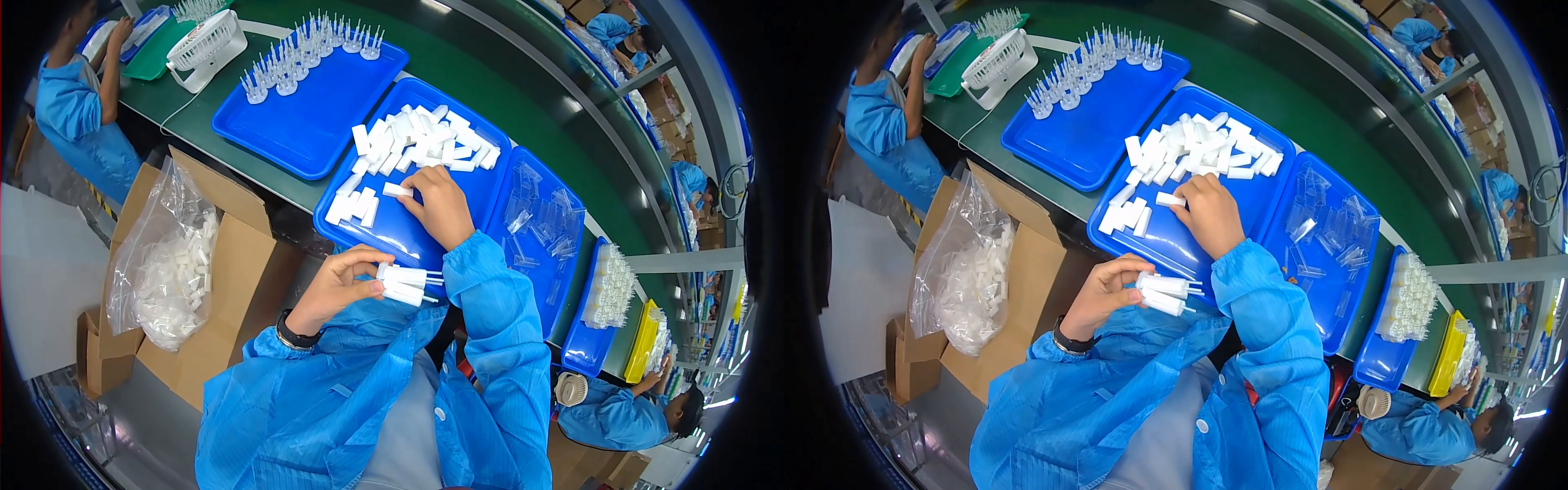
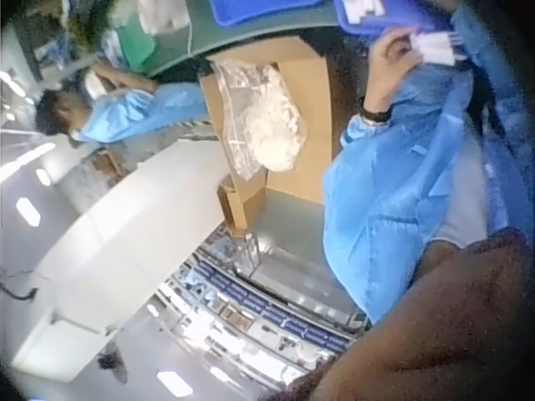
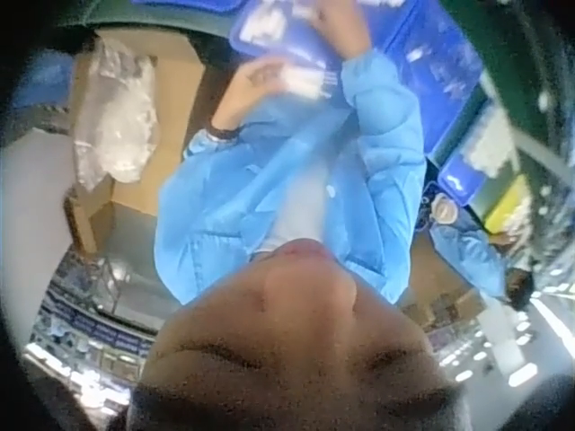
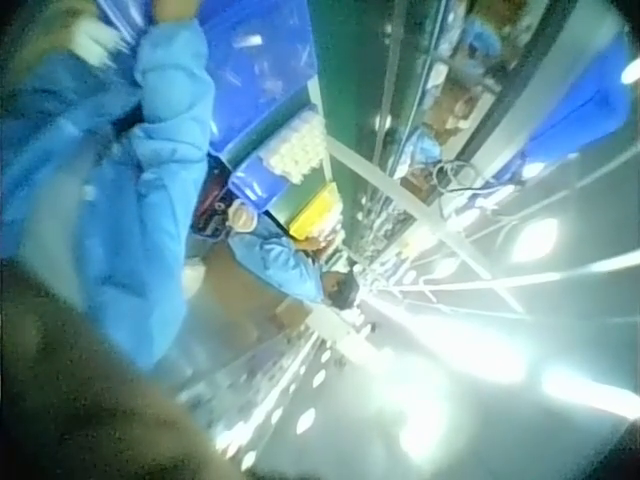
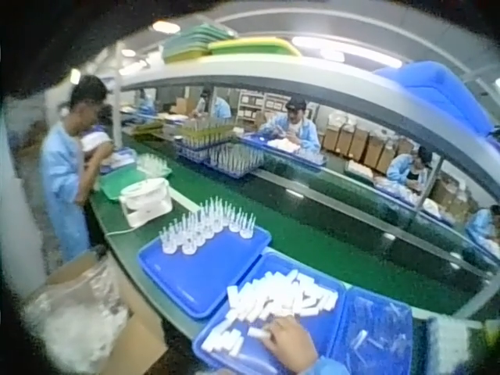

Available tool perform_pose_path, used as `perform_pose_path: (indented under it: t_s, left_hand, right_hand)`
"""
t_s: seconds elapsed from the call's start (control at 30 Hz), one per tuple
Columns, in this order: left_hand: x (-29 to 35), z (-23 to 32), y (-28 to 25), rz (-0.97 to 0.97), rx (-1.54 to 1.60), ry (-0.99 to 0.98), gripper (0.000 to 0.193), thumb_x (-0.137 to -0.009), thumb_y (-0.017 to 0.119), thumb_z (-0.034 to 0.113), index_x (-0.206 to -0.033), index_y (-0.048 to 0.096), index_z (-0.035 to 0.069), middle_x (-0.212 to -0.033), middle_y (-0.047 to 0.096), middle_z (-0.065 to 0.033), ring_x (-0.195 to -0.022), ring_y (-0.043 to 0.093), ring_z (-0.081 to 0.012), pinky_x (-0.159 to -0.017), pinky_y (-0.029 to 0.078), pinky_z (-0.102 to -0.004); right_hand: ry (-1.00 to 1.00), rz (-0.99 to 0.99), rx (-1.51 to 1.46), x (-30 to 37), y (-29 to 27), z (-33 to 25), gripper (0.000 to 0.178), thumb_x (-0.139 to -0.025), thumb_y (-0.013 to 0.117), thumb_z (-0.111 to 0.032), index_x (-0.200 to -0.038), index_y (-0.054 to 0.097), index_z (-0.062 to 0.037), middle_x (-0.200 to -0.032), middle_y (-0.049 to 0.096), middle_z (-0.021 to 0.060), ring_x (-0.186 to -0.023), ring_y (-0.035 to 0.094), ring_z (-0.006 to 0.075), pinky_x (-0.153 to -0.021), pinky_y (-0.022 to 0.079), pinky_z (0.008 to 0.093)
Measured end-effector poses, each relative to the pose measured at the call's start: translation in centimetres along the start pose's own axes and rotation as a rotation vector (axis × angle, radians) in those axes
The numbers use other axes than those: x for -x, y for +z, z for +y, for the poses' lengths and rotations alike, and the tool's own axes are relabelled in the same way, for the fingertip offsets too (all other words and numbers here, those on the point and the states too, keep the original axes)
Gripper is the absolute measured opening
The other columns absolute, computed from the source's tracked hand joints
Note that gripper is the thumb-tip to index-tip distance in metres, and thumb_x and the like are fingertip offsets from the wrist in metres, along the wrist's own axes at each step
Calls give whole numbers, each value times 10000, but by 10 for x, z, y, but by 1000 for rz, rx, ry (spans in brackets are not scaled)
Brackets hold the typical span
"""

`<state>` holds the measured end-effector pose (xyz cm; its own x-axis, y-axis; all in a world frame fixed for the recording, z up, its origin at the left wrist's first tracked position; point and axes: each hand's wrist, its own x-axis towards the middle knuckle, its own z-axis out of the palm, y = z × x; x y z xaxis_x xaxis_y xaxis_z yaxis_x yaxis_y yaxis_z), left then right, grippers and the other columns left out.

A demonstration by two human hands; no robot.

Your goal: The person assembles plastic components by placing white plastic pieces onto the prongs of a plastic base, sliding clear plastic sleeves over them, and securing the assembled parts with a rubber band.

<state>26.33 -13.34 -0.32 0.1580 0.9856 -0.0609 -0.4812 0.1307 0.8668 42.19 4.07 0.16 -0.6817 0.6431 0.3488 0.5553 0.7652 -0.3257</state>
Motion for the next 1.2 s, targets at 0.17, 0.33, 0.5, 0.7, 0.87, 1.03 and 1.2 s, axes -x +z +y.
perform_pose_path:
  t_s: [0.17,0.33,0.5,0.7,0.87,1.03,1.2]
  left_hand:
    - [-2,2,0,71,119,-42,400,-846,663,85,-1214,534,3,-1195,559,-132,-1058,597,-226,-805,560,-326]
    - [-3,-3,-5,101,224,-32,387,-869,645,107,-1223,520,16,-1186,562,-135,-1076,597,-245,-804,574,-353]
    - [-5,-10,-9,100,272,10,376,-861,642,61,-1217,532,11,-1190,558,-139,-1086,590,-244,-813,570,-350]
    - [-6,-9,-6,110,191,98,410,-802,699,39,-1192,574,20,-1178,547,-118,-1079,579,-224,-878,531,-344]
    - [-7,-9,-5,97,85,159,437,-759,726,4,-1181,616,27,-1161,550,-116,-1096,545,-212,-933,472,-328]
    - [-5,-8,-4,67,49,208,416,-766,700,-68,-1170,623,-8,-1161,549,-129,-1103,549,-220,-871,549,-323]
    - [-4,-7,-5,49,30,214,418,-770,690,-76,-1176,619,-5,-1158,540,-120,-1112,543,-220,-884,547,-324]
  right_hand:
    - [112,-42,-247,7,-21,-8,156,-696,735,-50,-833,663,-45,-829,649,89,-830,597,268,-725,492,367]
    - [150,21,-283,18,-62,-21,218,-669,755,-15,-871,679,-46,-823,653,87,-809,595,271,-713,486,352]
    - [164,-10,-241,36,-98,-35,203,-644,749,6,-810,640,-33,-832,627,94,-812,582,286,-708,479,351]
    - [105,-19,-224,58,-109,-43,217,-632,735,20,-814,625,-24,-858,619,102,-857,588,301,-739,491,372]
    - [41,76,-131,64,-115,-49,226,-645,732,14,-848,649,-39,-864,619,95,-863,599,289,-729,509,374]
    - [19,10,-48,65,-120,-54,233,-652,736,-9,-868,668,-63,-891,614,92,-871,597,276,-714,503,371]
    - [-4,21,7,68,-121,-54,258,-647,746,-34,-895,704,-94,-908,614,84,-874,593,269,-695,490,370]
